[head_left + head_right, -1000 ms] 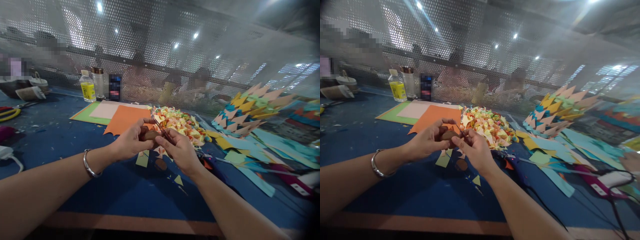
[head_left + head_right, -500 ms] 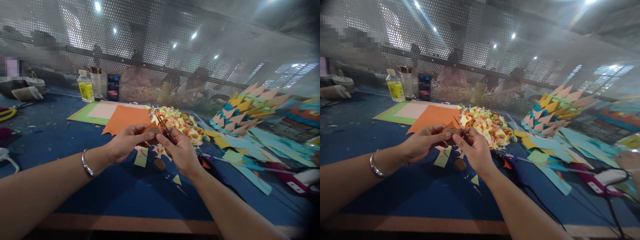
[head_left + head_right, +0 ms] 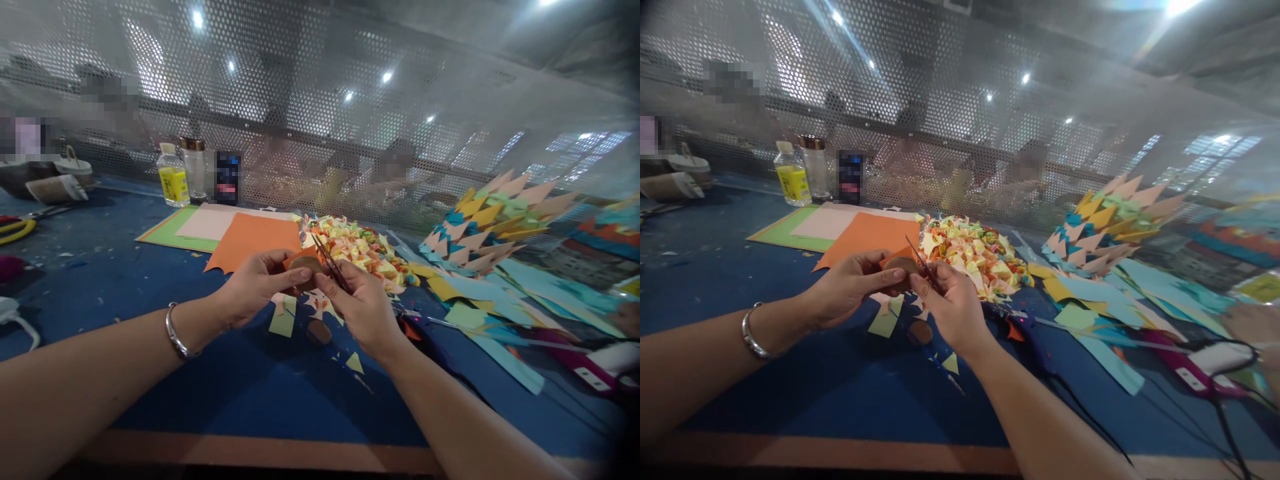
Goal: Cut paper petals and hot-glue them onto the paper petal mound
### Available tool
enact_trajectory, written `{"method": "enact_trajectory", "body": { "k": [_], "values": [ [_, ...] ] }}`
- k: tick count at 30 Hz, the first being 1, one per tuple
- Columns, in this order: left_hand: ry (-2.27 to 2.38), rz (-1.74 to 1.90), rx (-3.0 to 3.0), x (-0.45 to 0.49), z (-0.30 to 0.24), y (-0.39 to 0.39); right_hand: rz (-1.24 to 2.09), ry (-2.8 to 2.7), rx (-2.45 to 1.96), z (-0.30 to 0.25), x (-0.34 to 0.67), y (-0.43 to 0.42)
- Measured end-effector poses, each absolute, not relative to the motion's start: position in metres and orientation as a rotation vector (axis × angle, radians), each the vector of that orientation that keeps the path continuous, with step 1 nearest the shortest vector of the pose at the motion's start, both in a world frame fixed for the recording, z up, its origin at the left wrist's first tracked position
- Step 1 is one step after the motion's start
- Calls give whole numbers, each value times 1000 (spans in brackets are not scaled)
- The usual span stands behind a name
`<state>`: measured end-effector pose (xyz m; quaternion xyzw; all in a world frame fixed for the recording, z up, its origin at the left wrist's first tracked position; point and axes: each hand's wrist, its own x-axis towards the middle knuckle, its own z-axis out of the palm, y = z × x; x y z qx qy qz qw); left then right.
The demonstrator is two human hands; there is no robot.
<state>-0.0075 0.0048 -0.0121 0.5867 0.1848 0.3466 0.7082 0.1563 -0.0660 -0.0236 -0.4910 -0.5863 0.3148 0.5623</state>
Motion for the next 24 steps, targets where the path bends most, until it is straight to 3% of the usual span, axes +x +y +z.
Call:
{"method": "enact_trajectory", "body": {
  "k": [24],
  "values": [
    [517,742,1314,-8,-6,2,727,-1410,-1198,-26,158,-65]
  ]
}}
